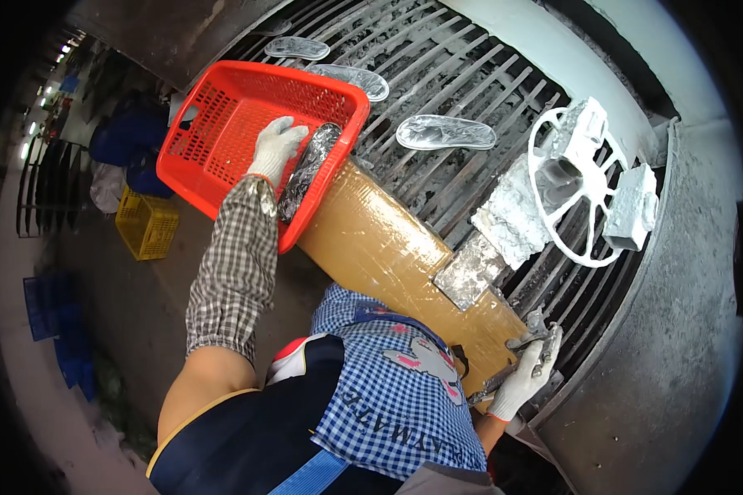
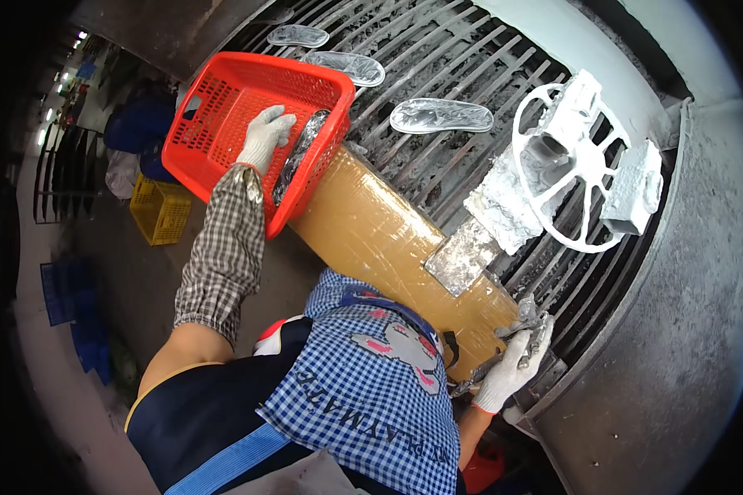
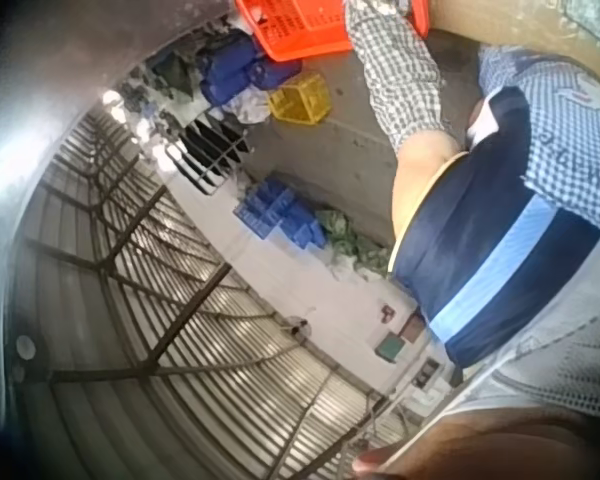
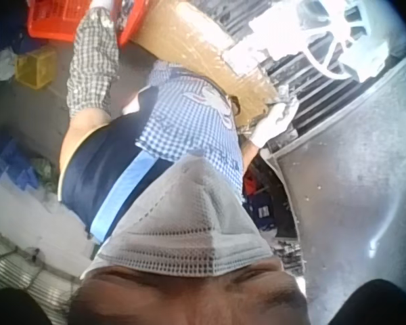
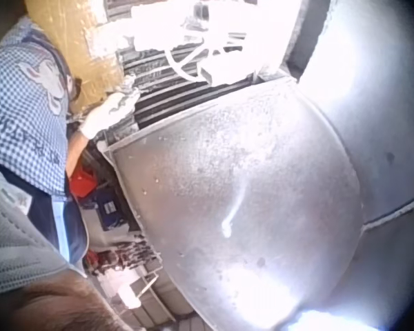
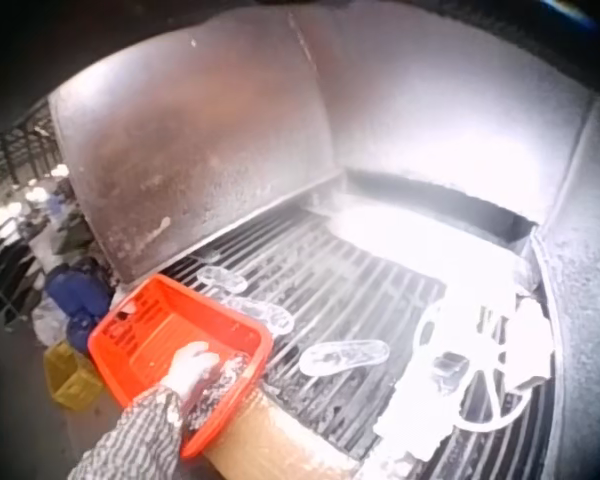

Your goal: The person repeatedly picks up black slippers from a red basket and places them on a rotating fixture inside a spray booth. They use a spray gun to apply white paint to the slippers, rotating them to cover different surfaces. The person handles the slippers one at a time, placing them back on the fixture after each application.

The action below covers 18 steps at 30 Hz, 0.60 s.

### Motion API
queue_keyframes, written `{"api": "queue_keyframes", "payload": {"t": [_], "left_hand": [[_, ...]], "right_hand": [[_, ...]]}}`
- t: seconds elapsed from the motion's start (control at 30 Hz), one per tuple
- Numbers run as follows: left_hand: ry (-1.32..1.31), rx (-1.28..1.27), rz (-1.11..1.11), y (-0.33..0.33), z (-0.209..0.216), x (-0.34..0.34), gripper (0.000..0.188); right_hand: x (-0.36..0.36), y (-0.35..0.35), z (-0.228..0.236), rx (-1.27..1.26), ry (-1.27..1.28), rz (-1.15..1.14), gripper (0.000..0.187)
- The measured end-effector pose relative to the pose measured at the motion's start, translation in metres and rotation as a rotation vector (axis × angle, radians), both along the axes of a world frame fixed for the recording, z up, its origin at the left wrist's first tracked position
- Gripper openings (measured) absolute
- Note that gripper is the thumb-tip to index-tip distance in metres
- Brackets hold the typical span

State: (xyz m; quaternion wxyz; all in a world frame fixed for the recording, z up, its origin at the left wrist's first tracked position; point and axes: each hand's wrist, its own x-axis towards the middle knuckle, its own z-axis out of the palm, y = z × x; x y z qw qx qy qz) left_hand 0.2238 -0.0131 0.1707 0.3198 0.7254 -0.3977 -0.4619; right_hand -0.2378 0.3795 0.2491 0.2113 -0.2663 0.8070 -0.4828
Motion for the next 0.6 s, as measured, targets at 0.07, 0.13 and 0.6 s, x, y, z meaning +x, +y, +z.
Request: {"api": "queue_keyframes", "payload": {"t": [0.07, 0.13, 0.6], "left_hand": [[-0.228, -0.016, -0.13, -0.018, -0.033, 0.014, 0.097], [-0.41, 0.038, -0.218, -0.026, -0.059, 0.016, 0.11], [-0.961, 0.016, -0.586, -0.069, -0.089, -0.038, 0.072]], "right_hand": [[0.0, 0.001, -0.001, -0.011, 0.073, 0.018, 0.055], [-0.001, 0.002, 0.001, 0.013, 0.021, 0.013, 0.056], [-0.001, 0.016, -0.001, 0.012, 0.064, -0.018, 0.063]]}}
